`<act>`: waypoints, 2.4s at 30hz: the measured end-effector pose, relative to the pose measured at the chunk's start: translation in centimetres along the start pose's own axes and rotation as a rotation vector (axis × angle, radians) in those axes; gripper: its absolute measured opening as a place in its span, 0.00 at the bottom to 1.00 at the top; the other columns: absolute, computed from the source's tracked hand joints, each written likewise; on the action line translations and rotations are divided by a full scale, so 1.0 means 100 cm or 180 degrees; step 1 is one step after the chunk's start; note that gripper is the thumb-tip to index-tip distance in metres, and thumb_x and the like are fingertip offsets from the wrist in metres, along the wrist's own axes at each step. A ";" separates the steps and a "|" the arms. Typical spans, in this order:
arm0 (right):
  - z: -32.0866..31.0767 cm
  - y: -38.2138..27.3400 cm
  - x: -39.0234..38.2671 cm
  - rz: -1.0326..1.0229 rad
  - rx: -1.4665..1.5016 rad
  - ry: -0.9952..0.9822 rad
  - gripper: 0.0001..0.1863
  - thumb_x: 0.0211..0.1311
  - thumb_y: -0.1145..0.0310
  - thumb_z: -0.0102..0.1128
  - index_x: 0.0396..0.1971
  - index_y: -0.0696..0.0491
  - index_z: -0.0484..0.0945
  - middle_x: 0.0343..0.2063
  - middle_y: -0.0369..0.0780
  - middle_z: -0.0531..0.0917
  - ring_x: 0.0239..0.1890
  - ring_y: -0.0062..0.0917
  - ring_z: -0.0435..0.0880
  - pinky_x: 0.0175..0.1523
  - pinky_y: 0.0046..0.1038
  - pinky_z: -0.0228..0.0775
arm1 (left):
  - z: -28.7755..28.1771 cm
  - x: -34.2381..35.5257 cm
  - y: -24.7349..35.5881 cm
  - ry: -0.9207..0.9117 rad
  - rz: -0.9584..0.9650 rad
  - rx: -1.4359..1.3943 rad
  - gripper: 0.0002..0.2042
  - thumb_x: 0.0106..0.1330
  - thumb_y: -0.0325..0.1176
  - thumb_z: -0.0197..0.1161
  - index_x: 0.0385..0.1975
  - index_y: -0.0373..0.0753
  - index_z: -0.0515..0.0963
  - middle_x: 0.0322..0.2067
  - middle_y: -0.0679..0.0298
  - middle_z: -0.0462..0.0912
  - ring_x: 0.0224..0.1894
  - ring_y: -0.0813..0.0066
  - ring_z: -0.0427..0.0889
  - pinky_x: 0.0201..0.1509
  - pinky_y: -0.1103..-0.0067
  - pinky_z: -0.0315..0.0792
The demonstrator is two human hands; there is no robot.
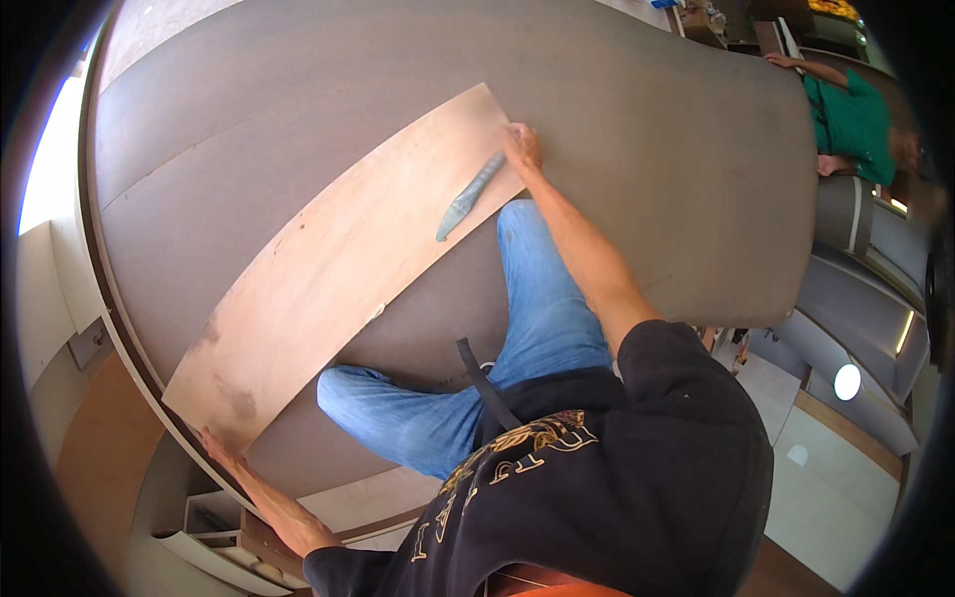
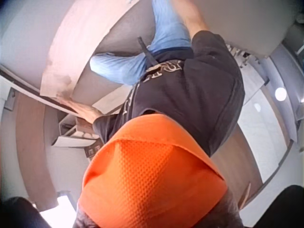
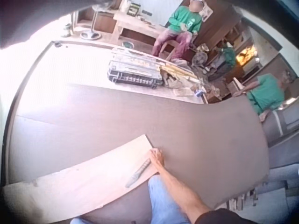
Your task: The person kneels on the floor and uses a utility knife to score and cut a rectangular wooden board. They measure the board with a tape measure and mark it with a pencil before completing the cut.
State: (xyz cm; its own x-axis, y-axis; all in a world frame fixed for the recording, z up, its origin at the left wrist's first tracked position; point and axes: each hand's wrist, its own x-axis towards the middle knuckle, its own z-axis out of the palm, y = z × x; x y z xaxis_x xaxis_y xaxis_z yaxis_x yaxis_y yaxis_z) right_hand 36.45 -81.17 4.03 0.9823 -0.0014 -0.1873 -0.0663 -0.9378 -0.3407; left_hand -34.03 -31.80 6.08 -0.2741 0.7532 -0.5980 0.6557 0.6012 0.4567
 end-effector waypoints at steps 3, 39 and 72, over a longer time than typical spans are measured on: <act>-0.012 0.042 0.055 0.0315 0.0396 -0.0046 0.30 0.59 0.44 0.52 0.52 0.50 0.80 0.52 0.49 0.80 0.58 0.44 0.76 0.61 0.43 0.68 | 0.026 0.019 0.037 0.0344 0.0641 0.0073 0.32 0.66 0.55 0.54 0.60 0.34 0.73 0.52 0.51 0.78 0.50 0.56 0.79 0.53 0.61 0.76; -0.110 0.255 0.155 0.1784 0.1830 0.0206 0.24 0.70 0.56 0.51 0.60 0.55 0.75 0.59 0.44 0.77 0.59 0.34 0.76 0.61 0.35 0.69 | 0.276 -0.075 0.227 -0.0736 0.1237 0.0339 0.22 0.62 0.51 0.63 0.48 0.41 0.76 0.47 0.61 0.76 0.55 0.67 0.70 0.60 0.64 0.62; -0.111 0.250 0.170 0.1591 0.1971 0.0169 0.28 0.71 0.55 0.48 0.63 0.57 0.70 0.62 0.46 0.73 0.64 0.37 0.72 0.64 0.39 0.67 | 0.282 -0.105 0.237 -0.0693 0.1201 0.0431 0.22 0.61 0.49 0.62 0.46 0.39 0.72 0.45 0.62 0.75 0.49 0.67 0.70 0.54 0.64 0.64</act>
State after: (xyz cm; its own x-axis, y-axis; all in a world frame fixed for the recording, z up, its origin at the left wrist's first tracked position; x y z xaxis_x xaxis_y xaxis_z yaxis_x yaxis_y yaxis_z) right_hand 53.45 -108.50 2.59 0.8165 -0.4021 -0.4143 -0.5712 -0.4584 -0.6809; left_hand 4.25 -32.94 4.60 0.1466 0.8305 -0.5373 0.7713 0.2441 0.5878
